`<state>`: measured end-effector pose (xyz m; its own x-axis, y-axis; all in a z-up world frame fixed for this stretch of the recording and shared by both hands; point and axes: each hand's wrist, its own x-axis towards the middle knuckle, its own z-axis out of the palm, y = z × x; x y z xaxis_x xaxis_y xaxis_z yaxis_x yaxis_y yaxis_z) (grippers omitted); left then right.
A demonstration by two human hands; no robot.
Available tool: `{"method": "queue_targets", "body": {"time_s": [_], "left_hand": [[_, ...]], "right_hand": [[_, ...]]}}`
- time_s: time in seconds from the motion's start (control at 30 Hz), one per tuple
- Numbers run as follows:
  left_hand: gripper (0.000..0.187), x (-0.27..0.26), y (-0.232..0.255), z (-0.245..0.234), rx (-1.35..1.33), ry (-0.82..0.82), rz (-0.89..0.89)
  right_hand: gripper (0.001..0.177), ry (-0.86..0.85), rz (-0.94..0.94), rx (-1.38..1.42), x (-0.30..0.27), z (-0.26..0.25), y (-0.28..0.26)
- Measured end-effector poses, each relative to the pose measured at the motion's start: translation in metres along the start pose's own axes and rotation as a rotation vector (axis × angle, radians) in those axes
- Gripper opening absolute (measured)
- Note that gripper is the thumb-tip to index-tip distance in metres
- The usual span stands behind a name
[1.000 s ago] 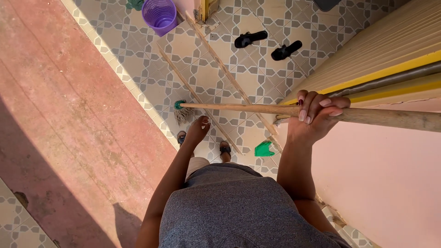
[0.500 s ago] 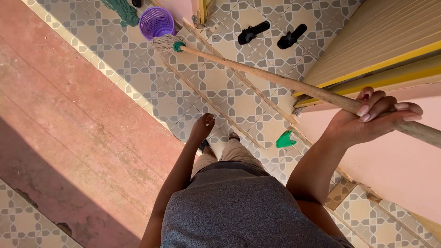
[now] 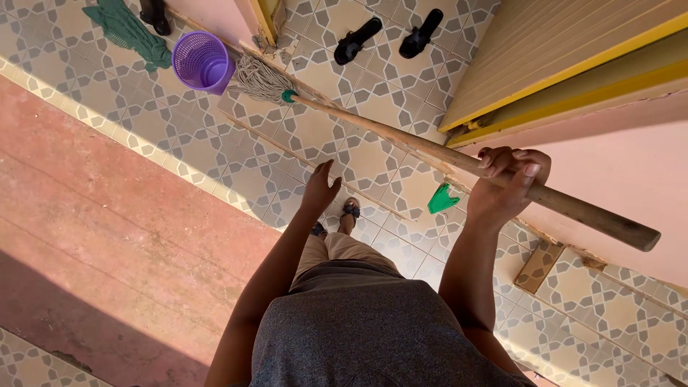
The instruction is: Mopping a tiled floor in a hallway and entryway area near a doorway.
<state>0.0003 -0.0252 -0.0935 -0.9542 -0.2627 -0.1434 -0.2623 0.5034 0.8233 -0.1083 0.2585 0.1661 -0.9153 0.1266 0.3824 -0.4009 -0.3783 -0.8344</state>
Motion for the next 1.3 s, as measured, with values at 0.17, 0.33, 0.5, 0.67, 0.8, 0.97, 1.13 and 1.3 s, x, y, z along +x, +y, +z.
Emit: {"method": "queue_targets", "body": {"time_s": [0.17, 0.33, 0.5, 0.67, 0.8, 0.97, 1.13, 1.3], "left_hand": [[0.084, 0.06, 0.07, 0.038, -0.026, 0.112, 0.19], [0.058, 0.075, 0.101, 0.072, -0.177, 0.217, 0.324], [0.037, 0.024, 0.131, 0.061, -0.277, 0.036, 0.424], [0.033, -0.015, 0.129, 0.058, -0.31, -0.229, 0.649], [0.027, -0.023, 0.122, 0.033, -0.203, -0.438, 0.673], [0.021, 0.007, 0.065, -0.01, -0.076, -0.339, 0.629], [0.022, 0.035, -0.046, -0.058, 0.103, -0.094, 0.502], [0.038, 0.0, -0.032, -0.103, 0.253, -0.107, 0.365]], "right_hand": [[0.036, -0.038, -0.076, -0.058, -0.015, -0.002, -0.027], [0.043, -0.139, -0.136, -0.198, -0.053, 0.02, -0.072], [0.04, -0.229, -0.302, -0.334, -0.082, 0.015, -0.13], [0.036, -0.305, -0.433, -0.491, -0.12, 0.002, -0.17], [0.035, -0.238, -0.392, -0.562, -0.14, 0.001, -0.175], [0.042, -0.015, -0.286, -0.433, -0.138, 0.053, -0.13], [0.035, -0.011, 0.079, -0.177, -0.154, 0.11, -0.047], [0.036, -0.086, 0.115, -0.006, -0.153, 0.089, -0.052]]}}
